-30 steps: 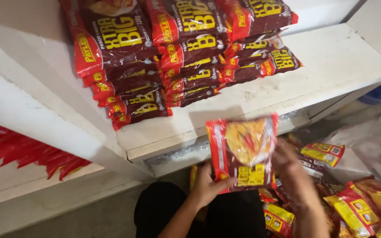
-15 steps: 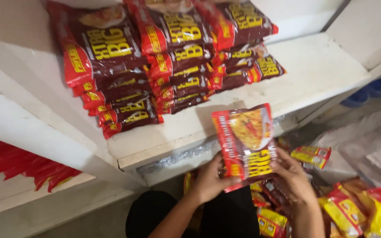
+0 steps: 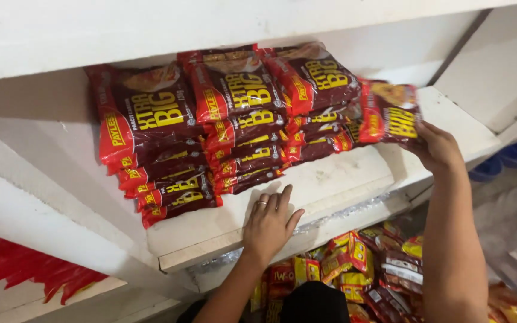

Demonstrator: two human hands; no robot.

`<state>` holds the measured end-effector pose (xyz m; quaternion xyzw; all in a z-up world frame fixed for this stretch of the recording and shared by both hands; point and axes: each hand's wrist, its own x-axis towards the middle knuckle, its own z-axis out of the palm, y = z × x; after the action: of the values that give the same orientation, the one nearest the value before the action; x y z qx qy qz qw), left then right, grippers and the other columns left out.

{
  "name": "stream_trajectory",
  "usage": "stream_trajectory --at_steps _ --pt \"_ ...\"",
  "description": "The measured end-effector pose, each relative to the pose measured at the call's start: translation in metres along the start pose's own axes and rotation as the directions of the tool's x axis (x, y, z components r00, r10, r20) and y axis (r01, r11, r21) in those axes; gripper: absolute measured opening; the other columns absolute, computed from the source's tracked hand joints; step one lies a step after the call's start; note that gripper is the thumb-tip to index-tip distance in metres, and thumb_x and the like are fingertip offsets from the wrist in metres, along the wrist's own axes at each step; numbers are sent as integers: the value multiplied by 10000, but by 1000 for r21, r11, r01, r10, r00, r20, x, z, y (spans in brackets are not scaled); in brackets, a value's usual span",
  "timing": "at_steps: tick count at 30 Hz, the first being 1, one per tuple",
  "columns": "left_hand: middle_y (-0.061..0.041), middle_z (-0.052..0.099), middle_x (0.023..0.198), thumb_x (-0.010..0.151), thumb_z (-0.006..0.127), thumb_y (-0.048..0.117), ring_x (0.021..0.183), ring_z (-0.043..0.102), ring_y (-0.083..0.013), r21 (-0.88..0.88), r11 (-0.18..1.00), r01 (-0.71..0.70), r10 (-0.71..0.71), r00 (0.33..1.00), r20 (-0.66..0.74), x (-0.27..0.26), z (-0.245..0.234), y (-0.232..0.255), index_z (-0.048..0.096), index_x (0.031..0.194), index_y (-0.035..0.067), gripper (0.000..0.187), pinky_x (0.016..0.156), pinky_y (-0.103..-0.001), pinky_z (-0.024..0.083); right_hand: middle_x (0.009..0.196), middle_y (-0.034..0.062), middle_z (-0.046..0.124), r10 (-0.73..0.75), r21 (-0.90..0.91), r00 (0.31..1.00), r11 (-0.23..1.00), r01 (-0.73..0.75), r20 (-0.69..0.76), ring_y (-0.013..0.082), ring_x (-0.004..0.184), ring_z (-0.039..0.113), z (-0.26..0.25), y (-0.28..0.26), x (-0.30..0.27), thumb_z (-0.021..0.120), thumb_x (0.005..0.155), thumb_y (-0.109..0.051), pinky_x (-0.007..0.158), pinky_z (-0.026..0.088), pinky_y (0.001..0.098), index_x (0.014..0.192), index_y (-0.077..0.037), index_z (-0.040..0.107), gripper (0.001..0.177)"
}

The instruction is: Stocking instant noodle packets from the floor onto a shelf

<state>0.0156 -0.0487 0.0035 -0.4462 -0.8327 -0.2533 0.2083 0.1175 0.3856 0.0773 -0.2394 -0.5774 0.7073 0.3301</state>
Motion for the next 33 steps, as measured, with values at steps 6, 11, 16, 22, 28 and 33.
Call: stream_trajectory --at_steps 6,11,16,22,28,33 --pt "-232 721 1160 1028 505 527 1074 672 -384 -39 999 25 -22 998 63 -6 24 -8 532 1439 39 638 886 -482 571 1082 219 706 130 -336 990 931 -141 -57 227 900 755 63 0 45 634 1030 -233 724 656 199 1344 84 591 449" --pt "-89 638 913 1012 505 542 876 638 -262 70 990 -121 135 959 -249 -5 28 -12 615 1335 83 572 709 -356 539 868 158 677 -23 -562 1000 826 31 20 217 739 694 8 64 125 799 995 -322 695 615 388 1230 -76 734 346" --pt "-79 638 913 1014 494 555 882 642 -248 94 988 -125 145 956 -256 -9 39 -14 627 1315 90 569 712 -343 541 908 260 651 -45 -501 999 865 38 -3 312 700 701 22 70 113 792 989 -268 613 641 410 1261 -65 718 347" --pt "-95 648 921 1015 529 522 893 648 -271 70 990 -123 135 968 -211 -9 31 -13 631 1307 71 547 711 -359 548 1273 339 577 -432 -899 866 229 374 250 591 1155 557 82 54 56 582 967 -215 944 442 712 1489 -61 538 546" --pt "-97 651 944 1015 533 517 912 642 -273 79 989 -124 137 974 -180 -9 30 -12 640 1305 75 539 727 -358 545 1519 112 467 -188 -918 902 -165 360 388 426 1475 297 127 68 66 522 1020 -325 1066 330 757 1385 -172 631 410" --pt "-132 658 979 1008 554 507 916 645 -304 69 985 -155 165 970 -177 -9 47 -21 651 1292 62 537 723 -397 544 1522 112 492 -228 -923 903 -221 316 364 365 1460 343 113 74 84 370 1118 -507 985 415 713 1332 -188 683 495"
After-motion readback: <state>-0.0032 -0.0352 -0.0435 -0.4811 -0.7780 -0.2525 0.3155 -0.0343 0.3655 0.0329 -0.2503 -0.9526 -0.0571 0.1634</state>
